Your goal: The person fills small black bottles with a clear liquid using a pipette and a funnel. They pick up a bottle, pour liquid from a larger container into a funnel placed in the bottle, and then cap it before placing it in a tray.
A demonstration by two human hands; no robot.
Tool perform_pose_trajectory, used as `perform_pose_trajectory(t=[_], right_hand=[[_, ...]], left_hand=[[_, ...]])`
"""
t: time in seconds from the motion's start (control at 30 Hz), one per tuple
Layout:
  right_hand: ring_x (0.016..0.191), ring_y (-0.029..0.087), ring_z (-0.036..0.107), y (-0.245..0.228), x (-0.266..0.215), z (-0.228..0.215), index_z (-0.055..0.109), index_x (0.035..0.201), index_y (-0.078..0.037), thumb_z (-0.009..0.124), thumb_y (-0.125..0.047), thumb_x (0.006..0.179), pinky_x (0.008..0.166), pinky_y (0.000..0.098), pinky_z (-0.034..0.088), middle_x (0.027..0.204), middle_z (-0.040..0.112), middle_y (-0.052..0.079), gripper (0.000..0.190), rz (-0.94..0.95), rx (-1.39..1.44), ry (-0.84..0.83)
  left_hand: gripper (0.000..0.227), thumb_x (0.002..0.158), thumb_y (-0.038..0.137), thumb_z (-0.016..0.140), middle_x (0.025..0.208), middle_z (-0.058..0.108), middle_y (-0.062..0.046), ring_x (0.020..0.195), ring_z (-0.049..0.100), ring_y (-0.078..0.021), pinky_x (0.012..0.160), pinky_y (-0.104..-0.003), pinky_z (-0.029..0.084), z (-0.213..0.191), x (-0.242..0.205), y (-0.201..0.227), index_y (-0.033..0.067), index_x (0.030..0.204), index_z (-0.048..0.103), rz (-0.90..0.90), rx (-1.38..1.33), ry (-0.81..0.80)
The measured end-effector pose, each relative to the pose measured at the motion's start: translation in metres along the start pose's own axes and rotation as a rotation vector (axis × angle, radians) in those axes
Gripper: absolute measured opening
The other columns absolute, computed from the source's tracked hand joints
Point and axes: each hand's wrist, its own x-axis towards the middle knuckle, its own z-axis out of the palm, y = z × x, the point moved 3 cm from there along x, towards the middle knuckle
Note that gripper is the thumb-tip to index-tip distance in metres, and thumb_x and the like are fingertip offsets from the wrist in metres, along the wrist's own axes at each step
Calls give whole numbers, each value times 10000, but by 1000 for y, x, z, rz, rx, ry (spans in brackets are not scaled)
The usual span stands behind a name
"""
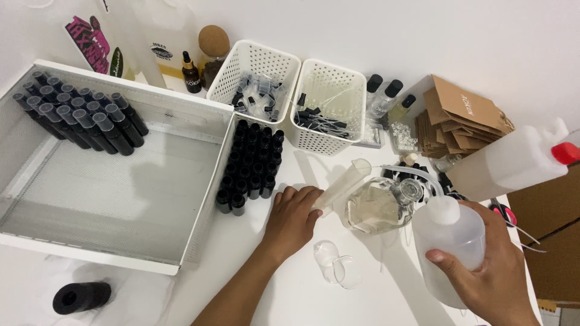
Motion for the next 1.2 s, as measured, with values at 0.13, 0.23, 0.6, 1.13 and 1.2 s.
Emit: perform_pose_trajectory(t=[0.13,0.23,0.6,1.13,1.2], right_hand=[[1138,320,644,-5,-1,-3,539,1448,-175,794,-416,631,917,479,485,1372,648,54,889,67,-2,-17],[1117,336,645,-7,-1,-5,539,1444,-167,800,-425,627,915,488,492,1347,655,69,895,38,-6,-2],[1099,320,666,-6,-1,-3,535,1439,-157,797,-434,625,893,471,508,1358,660,57,899,9,-6,-12],[1148,533,461,19,15,15,168,1559,-41,474,-456,837,933,732,563,1476,296,321,888,-398,780,426],[1133,190,614,41,38,18,380,1572,-55,688,-725,790,951,392,620,1410,523,79,1075,-226,945,405]], left_hand=[[366,957,184,618,1302,646,51,1011,517,-281,883,-424,384,0,0,1,151,1321,603,8,4,8],[363,955,173,620,1299,646,60,996,510,-275,867,-418,381,-2,-1,1,153,1317,605,7,-4,4],[352,948,160,634,1289,654,47,970,522,-289,836,-421,387,-4,-1,2,142,1298,614,30,-6,24],[381,966,196,601,1337,634,54,1024,515,-281,883,-425,382,-5,1,3,150,1345,596,-18,-9,-57],[384,944,190,624,1327,641,48,1010,522,-288,874,-432,390,-5,2,3,154,1326,601,2,-7,-15]])
